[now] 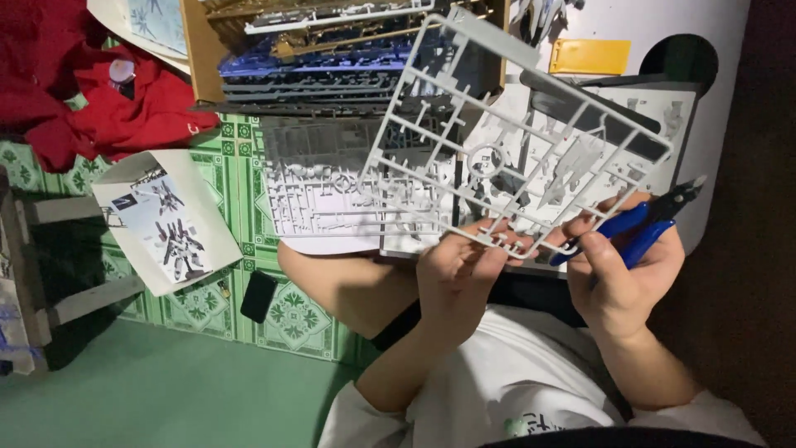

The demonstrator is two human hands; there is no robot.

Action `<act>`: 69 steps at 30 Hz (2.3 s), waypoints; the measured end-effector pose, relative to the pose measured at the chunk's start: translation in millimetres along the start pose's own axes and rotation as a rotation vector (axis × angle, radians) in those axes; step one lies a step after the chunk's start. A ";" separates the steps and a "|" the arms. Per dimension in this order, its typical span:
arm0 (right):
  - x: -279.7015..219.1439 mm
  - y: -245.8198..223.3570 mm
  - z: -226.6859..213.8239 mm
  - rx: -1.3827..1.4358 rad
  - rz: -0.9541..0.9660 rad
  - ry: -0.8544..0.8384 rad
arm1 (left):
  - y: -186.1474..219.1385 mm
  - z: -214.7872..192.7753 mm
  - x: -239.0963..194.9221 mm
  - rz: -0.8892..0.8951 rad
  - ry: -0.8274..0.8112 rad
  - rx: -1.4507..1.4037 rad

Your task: Detaching plastic model components from a runner frame using precision nippers and preparing them for assembly.

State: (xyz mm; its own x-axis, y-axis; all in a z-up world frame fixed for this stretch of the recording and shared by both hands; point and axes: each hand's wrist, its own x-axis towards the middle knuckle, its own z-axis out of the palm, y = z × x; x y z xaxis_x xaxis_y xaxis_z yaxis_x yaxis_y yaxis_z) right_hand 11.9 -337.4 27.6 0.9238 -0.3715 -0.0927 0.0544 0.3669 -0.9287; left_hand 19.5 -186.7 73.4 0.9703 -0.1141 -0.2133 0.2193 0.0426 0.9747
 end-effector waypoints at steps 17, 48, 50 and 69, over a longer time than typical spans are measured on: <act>-6.8 6.0 0.4 0.014 0.007 0.076 | -18.3 1.0 -5.3 -0.077 -0.021 -0.238; 21.0 -2.0 -40.4 -0.889 -0.480 -0.813 | 4.2 -12.5 4.5 0.026 -0.002 0.075; 22.0 0.6 -40.6 -0.832 -0.562 -0.802 | 3.7 -13.8 4.9 0.040 -0.034 0.152; 12.2 32.7 -72.0 -0.897 -0.644 -0.649 | -3.1 -8.7 5.1 -0.015 0.011 0.019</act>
State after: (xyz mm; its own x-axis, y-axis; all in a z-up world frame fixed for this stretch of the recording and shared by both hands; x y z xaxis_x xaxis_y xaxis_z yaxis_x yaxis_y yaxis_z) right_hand -2.4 -391.3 -29.7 0.8545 0.3081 0.4182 0.5194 -0.5185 -0.6793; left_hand 24.6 -178.7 68.7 0.9681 -0.1031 -0.2283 0.2317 0.0221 0.9725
